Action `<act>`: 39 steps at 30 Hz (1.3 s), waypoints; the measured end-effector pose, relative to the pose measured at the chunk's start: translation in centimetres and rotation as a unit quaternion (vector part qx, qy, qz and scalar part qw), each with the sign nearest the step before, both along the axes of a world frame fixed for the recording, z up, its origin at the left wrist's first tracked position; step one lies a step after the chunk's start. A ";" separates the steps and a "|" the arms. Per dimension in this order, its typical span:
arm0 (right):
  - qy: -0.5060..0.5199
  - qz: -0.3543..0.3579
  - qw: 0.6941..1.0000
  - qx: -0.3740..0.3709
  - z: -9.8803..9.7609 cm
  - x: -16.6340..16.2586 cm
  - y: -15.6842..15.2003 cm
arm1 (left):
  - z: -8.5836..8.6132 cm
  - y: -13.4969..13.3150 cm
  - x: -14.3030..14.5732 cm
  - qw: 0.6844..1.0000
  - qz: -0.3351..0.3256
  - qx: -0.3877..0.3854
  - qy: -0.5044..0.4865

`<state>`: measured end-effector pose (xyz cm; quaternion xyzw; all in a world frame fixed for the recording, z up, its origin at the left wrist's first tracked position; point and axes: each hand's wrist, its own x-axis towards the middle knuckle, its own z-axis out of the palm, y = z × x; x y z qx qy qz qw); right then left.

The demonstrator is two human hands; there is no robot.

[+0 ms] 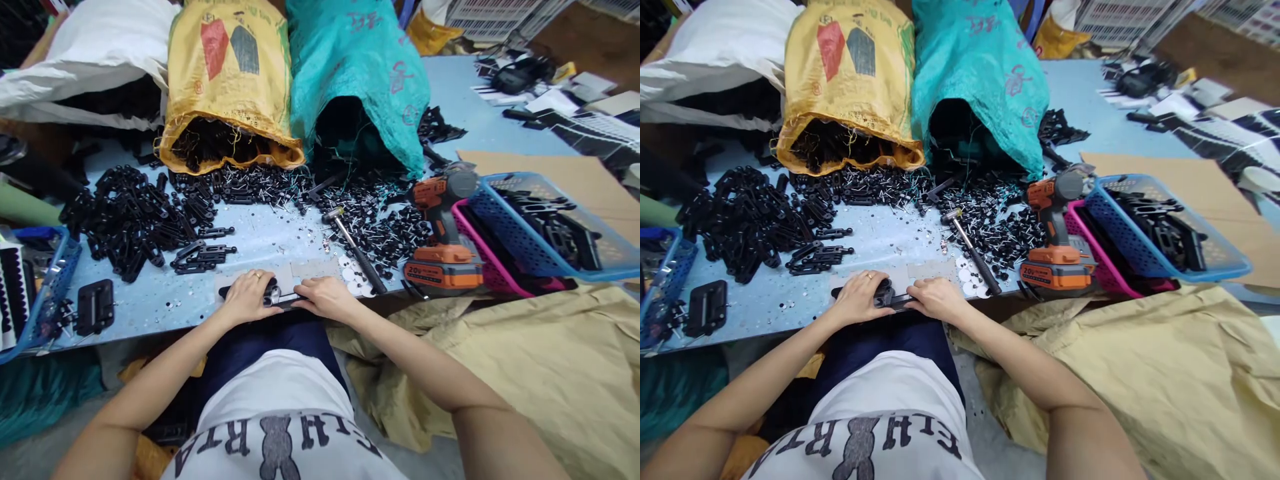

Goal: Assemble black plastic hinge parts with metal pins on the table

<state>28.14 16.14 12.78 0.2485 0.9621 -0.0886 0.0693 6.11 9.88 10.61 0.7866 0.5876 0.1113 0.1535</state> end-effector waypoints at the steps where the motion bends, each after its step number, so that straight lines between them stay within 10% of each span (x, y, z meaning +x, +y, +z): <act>1: 0.004 -0.007 1.000 0.002 -0.1 -0.1 -0.2 | 0.1 0.0 -0.1 1.000 -0.004 0.000 0.001; 30: 0.036 0.007 0.992 0.122 1.3 -0.9 -0.5 | -1.2 -0.7 -0.7 0.997 -0.004 0.065 -0.035; 35: 0.100 -0.031 0.990 0.097 -1.6 2.1 0.7 | -0.4 4.5 0.7 0.996 -0.072 0.026 -0.036; 39: 0.138 -0.062 0.985 0.082 -3.2 4.1 0.4 | 0.7 13.4 2.7 0.997 0.059 0.051 -0.023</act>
